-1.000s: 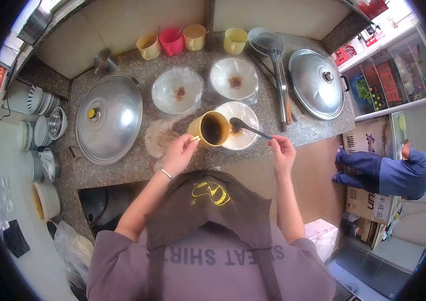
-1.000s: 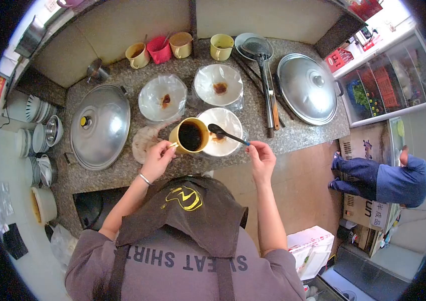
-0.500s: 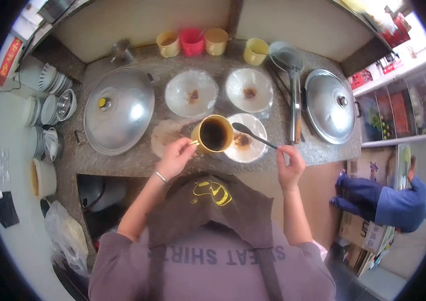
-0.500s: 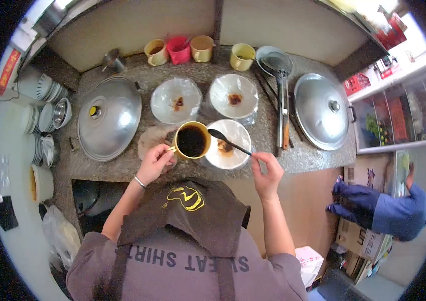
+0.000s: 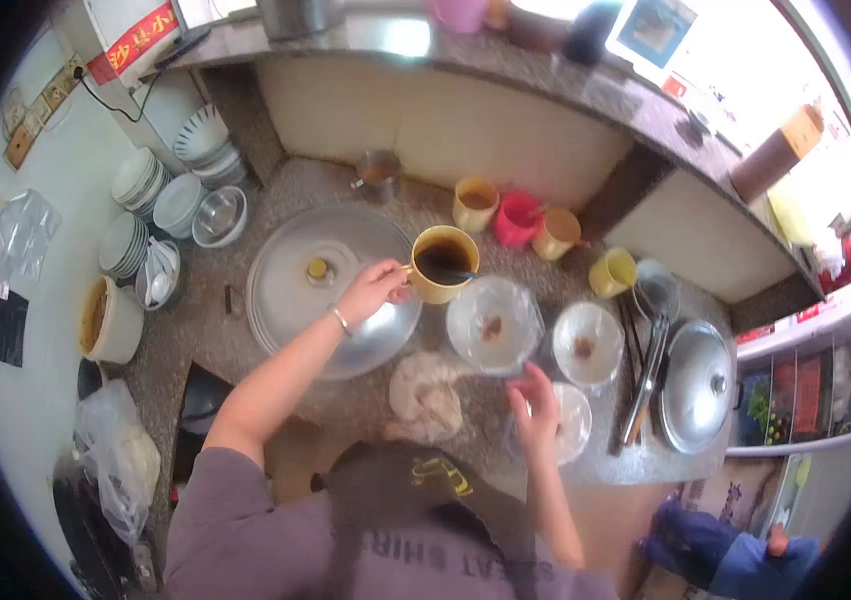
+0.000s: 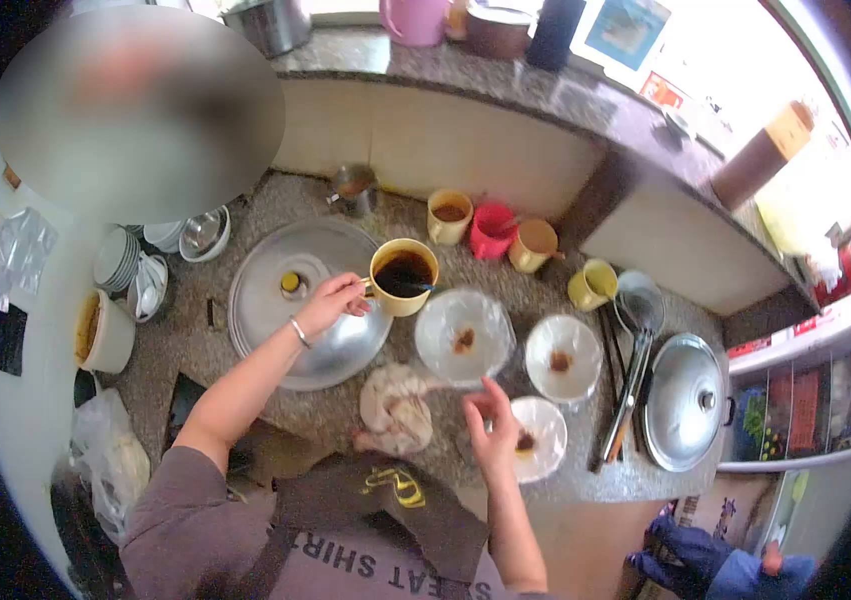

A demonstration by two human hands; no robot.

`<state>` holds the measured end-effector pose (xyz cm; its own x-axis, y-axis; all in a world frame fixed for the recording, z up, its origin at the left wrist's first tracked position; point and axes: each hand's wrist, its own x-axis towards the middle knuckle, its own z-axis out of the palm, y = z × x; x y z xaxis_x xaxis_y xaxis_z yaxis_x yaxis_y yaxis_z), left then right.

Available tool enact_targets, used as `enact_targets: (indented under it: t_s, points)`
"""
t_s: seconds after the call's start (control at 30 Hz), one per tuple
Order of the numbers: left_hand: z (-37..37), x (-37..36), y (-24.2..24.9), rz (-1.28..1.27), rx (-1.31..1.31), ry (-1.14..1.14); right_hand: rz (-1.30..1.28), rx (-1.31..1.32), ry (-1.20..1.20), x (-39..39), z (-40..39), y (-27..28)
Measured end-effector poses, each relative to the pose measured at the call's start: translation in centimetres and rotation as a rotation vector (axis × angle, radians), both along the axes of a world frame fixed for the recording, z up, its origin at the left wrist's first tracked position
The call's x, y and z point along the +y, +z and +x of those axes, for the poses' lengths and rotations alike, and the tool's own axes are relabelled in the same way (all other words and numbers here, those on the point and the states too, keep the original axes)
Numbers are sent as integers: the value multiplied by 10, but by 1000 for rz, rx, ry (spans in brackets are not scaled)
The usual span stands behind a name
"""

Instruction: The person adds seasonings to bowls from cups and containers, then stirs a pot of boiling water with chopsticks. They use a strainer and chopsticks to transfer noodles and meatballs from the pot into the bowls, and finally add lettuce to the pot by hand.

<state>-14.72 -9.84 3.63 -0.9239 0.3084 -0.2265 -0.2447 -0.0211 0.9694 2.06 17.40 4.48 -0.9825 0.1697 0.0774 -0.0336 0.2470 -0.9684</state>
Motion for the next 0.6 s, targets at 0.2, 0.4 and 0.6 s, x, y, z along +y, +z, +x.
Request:
enact_targets:
  t_s: [0.2, 0.4, 0.6]
  points:
    - [-145, -23, -54, -303, 38, 62, -9, -146, -193, -40, 18, -24]
    - [-220, -5, -118, -316, 31, 101, -3, -292, -303, -73, 23, -23]
    - [-218, -21, -110, -889, 678, 326, 45, -329, -342, -76, 13, -27]
